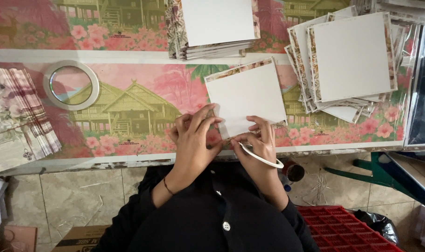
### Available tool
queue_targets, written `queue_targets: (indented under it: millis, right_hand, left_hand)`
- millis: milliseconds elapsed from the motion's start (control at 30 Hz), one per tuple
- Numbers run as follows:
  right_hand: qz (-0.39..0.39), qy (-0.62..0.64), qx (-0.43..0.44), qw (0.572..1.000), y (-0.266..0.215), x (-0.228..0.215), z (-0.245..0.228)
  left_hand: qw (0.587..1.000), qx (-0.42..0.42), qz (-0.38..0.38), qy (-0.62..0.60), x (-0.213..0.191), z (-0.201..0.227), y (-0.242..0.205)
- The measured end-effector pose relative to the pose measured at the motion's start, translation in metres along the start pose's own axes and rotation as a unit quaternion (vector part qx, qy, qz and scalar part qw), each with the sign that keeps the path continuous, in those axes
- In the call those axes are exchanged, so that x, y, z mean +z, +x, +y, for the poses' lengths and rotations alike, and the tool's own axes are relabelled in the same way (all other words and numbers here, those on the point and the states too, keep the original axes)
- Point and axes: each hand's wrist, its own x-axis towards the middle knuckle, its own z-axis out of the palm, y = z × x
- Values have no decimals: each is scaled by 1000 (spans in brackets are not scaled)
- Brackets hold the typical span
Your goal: The person applies clear adhesive tape to the edges of small white paper sheets. They pick up a sheet, apply tape to the edges, and place it on a stack on the table.
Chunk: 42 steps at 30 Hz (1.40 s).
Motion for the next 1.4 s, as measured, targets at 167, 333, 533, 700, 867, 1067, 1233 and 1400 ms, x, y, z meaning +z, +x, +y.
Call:
queue_targets:
  millis: [167,333,533,700,867,1067,1233,1400]
  right_hand:
    - [-7,-15,-6,1000,-1,1,2]
    - [-5,23,37,999,3,-19,1]
    - [25,-15,81,996,13,-86,39]
    - [80,-60,79,992,11,-89,70]
    - [98,-82,68,990,8,-77,79]
    - [83,-121,83,986,8,-70,80]
    - [79,-129,76,986,4,-65,68]
    - [45,-83,81,992,-18,-43,63]
  left_hand:
    - [999,-11,-11,-28,1,0,0]
    - [999,-27,-24,-13,-3,5,2]
    - [998,-47,-49,1,-9,14,6]
    - [998,-33,-43,11,-3,10,3]
    - [999,-23,-37,21,-7,14,3]
    - [998,-20,-43,30,0,6,3]
    - [999,-21,-26,25,-4,2,1]
    - [998,-65,1,4,-21,-27,4]
